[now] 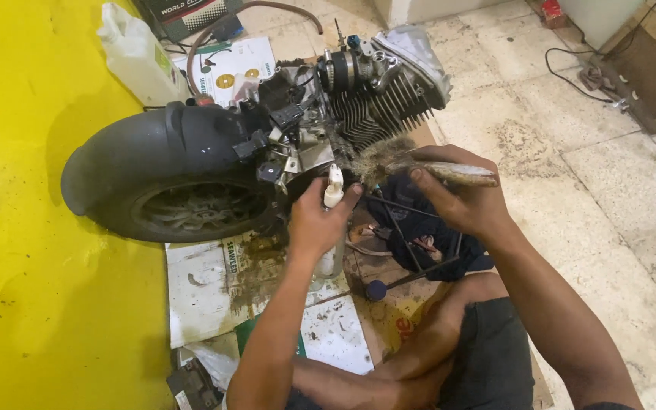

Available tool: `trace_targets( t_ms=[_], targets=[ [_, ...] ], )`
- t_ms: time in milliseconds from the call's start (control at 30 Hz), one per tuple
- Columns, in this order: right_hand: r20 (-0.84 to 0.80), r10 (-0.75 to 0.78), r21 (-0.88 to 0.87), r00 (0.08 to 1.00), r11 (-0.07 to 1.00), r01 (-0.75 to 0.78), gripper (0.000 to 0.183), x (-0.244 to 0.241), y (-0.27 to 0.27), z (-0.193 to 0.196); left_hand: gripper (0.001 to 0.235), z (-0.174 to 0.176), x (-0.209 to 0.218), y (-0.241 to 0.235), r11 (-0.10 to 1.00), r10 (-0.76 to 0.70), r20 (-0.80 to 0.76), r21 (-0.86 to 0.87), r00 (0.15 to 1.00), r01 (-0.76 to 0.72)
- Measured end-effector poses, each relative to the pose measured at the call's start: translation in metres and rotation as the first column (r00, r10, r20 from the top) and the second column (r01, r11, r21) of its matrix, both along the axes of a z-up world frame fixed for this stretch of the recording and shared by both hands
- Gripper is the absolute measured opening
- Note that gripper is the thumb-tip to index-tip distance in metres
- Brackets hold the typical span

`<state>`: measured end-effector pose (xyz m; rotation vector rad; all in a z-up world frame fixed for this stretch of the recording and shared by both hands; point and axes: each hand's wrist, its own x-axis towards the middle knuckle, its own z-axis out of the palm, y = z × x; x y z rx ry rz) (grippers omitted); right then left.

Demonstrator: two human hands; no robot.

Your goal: The person sits on the floor and cleans the engine and rear wheel area of a motorcycle. They use a brush to scrub the components and apply a liquid from a bottle to the parts.

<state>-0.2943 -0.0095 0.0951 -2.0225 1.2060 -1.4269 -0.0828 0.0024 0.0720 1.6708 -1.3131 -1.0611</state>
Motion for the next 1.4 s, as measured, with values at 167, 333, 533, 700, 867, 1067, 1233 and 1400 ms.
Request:
trace_targets(
  t_ms=[167,333,533,700,867,1067,1233,1400],
  targets=[
    [-0.016,-0.015,-0.02,1.0,1.0,0.015,0.02,-0.014,-0.004,-0.004,0.045,-0.018,-0.021,-0.002,0.997,0.054,-0.033,-0.06,0.998,-0.056],
    [-0.057,-0.089,-0.038,0.994,0.995,0.087,0.022,-0.026,-0.011,-0.031,0.076,-0.022,-0.027,-0.001,0.998,0.028,-0.016,0.05,0.999,-0.027],
    [0.108,-0.14,0.164,0.984,0.979,0.121,0.022,-0.028,-0.007,-0.049,0.056,-0.044,-0.04,-0.022,0.971,0.097,0.103,-0.23,0.99,-0.071],
    [0.153,-0.15,0.184,0.977,0.975,0.121,0.024,-0.017,-0.019,-0.041,0.065,-0.036,-0.041,-0.021,0.922,0.136,0.122,-0.38,0.983,-0.08],
    [0.204,0.084,-0.113,0.975,0.992,-0.062,0.021,0.007,-0.061,-0.042,0.099,-0.011,-0.041,-0.003,0.996,0.04,0.005,-0.082,0.999,-0.04],
    [0.15,0.237,-0.274,0.96,0.943,-0.19,0.022,0.031,-0.093,-0.103,0.097,-0.008,-0.038,0.015,0.995,0.065,-0.046,0.084,0.997,-0.061],
    [-0.352,0.073,-0.261,0.933,0.95,-0.173,0.025,0.001,-0.075,-0.089,0.094,-0.022,-0.025,0.021,0.989,0.093,-0.068,0.121,0.993,-0.084],
    [-0.635,0.046,-0.321,0.771,0.892,-0.318,0.027,0.033,-0.095,-0.047,0.085,0.0,-0.041,0.018,0.992,0.058,-0.053,0.119,0.997,-0.051]
  ],
)
